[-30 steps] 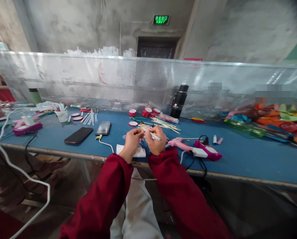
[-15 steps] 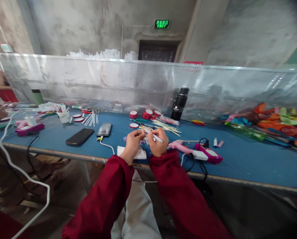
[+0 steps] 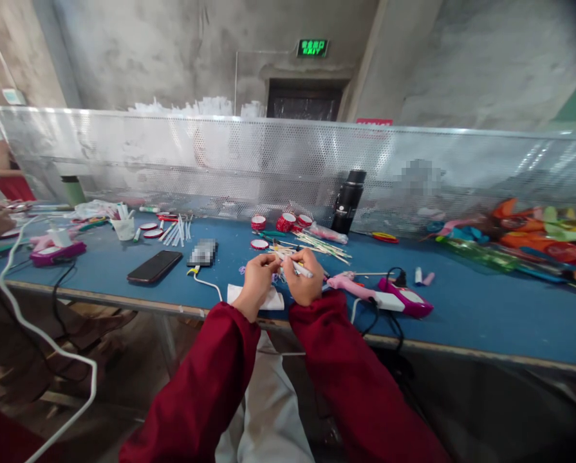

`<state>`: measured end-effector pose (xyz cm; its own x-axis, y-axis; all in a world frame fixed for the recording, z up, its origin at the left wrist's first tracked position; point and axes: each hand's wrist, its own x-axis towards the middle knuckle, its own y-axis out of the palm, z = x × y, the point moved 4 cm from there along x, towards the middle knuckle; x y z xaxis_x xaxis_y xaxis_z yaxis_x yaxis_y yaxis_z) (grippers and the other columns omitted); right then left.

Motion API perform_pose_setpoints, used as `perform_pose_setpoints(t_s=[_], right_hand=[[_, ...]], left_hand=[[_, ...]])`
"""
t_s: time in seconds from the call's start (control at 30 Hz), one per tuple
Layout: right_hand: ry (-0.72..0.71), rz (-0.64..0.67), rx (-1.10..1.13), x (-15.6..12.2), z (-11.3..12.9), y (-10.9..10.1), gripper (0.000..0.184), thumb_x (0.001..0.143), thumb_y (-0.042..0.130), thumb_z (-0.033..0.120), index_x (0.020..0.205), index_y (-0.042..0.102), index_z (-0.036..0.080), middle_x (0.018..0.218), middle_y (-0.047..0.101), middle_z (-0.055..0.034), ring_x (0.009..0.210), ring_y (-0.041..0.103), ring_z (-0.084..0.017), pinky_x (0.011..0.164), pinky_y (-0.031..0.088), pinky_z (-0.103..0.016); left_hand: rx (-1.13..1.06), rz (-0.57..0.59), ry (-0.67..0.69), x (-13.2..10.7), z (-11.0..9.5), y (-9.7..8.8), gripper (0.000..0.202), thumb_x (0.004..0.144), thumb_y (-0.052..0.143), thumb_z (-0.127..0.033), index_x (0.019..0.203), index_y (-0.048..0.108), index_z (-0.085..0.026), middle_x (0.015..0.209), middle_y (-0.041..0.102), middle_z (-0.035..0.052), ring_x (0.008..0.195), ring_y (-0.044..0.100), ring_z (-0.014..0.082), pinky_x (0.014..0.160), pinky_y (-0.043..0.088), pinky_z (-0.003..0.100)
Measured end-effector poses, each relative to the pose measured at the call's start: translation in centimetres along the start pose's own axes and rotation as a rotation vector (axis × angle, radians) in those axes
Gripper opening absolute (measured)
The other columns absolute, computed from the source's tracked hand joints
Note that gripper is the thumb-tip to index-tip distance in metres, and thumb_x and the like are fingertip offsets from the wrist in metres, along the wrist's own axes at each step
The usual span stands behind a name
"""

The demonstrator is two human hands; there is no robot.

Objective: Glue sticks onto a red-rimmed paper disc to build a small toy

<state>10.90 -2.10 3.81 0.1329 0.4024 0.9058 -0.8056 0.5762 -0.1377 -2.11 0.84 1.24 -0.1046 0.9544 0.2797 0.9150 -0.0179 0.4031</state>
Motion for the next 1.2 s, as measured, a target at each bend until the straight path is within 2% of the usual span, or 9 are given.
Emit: perform_pose_setpoints(t_s=[0.13,0.6,0.8,1.2], right_hand=[[0.007,-0.025,-0.013,0.09,-0.05,-0.16,0.017,0.091,0.062,0.034,0.078,0.053,0.027,0.069,0.064,0.0002,0.064,0.061,-0.019,0.059,0.046,-0.032],[-0.005,0.013,0.002,0.08,0.21,-0.05,0.018,0.091,0.063,0.035,0.079,0.053,0.026,0.071,0.067,-0.0006,0.065,0.062,-0.019,0.059,0.047,-0.032],[-0.003,-0.007,-0.001,0.11,0.25,-0.21,0.018,0.091,0.062,0.034,0.078,0.052,0.026,0.069,0.064,0.0003,0.063,0.06,-0.019,0.059,0.045,-0.031],[-0.029,-0.006,0.006,0.18,0.38,-0.13,0.018,0.089,0.062,0.033,0.077,0.052,0.026,0.066,0.061,0.0018,0.058,0.057,-0.017,0.056,0.042,-0.03]], left_hand=[[0.0,0.001,0.003,0.04,0.08,-0.01,0.023,0.057,0.089,-0.03,0.069,0.076,-0.015,0.066,0.067,0.0015,0.064,0.052,0.0133,0.064,0.039,0.027],[-0.024,0.017,0.013,0.0,0.04,0.05,0.026,0.058,0.09,-0.032,0.068,0.073,-0.015,0.066,0.065,0.0011,0.064,0.052,0.0136,0.065,0.04,0.027],[-0.017,0.029,0.026,0.02,-0.01,0.05,0.026,0.058,0.09,-0.032,0.065,0.072,-0.015,0.062,0.062,0.0,0.063,0.051,0.013,0.065,0.039,0.027],[-0.027,0.026,0.035,0.2,0.32,-0.05,0.031,0.055,0.092,-0.036,0.067,0.072,-0.015,0.064,0.063,-0.0001,0.062,0.05,0.0127,0.063,0.038,0.027]])
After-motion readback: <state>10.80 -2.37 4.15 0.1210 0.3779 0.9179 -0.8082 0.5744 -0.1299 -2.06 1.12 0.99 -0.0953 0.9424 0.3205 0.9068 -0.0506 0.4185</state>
